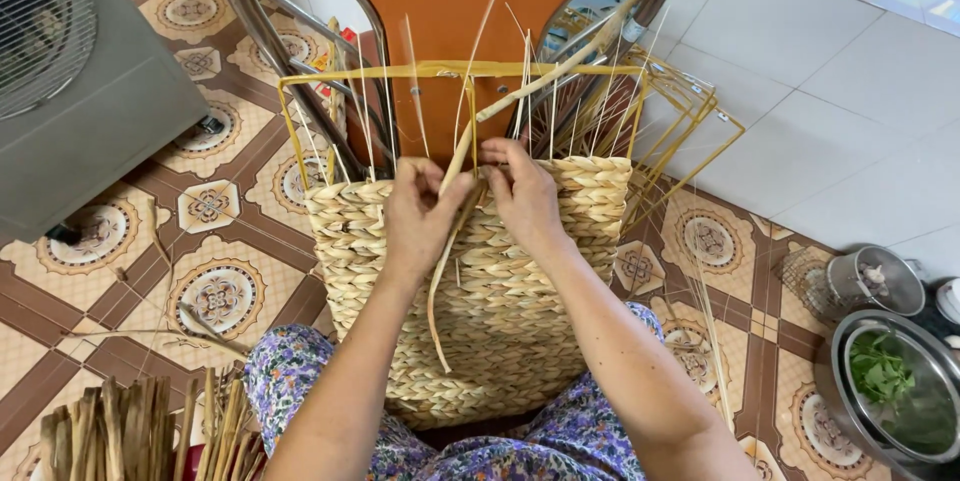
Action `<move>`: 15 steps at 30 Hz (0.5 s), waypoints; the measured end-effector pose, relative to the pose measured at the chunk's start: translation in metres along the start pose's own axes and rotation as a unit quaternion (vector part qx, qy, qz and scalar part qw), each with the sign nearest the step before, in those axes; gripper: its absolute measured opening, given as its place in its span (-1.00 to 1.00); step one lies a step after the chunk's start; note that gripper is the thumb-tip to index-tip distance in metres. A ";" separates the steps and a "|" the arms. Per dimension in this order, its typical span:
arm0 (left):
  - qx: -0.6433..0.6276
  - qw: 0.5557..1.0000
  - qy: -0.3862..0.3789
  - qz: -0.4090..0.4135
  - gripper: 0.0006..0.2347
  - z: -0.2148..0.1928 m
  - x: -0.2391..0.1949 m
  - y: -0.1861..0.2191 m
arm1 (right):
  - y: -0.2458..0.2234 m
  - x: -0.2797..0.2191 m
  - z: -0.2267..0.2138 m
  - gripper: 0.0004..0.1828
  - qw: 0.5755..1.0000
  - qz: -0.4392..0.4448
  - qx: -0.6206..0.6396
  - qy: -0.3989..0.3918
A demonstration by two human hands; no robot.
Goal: The person sits on a chair weaving a water hyacinth basket, threading and folding flat woven strands over the basket's rim and spokes by hand. They pull strands tight, tuck ends, and use scissors to trim protruding pieces while continuing to weave the rim.
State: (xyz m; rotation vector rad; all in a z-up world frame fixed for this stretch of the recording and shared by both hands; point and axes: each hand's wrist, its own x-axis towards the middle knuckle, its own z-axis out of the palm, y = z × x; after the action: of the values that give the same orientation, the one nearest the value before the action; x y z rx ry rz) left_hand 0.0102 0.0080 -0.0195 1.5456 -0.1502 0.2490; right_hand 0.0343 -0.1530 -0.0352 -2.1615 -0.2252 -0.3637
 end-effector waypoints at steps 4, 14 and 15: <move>0.205 0.978 0.006 0.023 -0.81 0.004 0.002 -0.007 | -0.013 -0.003 -0.009 -0.72 1.000 -0.007 -0.010 0.005; -0.211 0.975 0.026 -0.059 -0.90 -0.012 -0.033 -0.043 | -0.008 -0.006 -0.005 -0.72 0.991 0.088 0.091 0.036; -0.112 0.992 -0.002 -0.060 -0.91 -0.008 -0.035 -0.035 | -0.008 -0.005 -0.004 -0.72 0.993 0.080 0.075 0.036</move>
State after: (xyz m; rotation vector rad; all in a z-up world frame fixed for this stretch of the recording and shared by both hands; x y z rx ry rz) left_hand -0.0155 0.0138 -0.0625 1.3275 -0.0854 0.1297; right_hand 0.0266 -0.1518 -0.0291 -1.9992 -0.0367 -0.3211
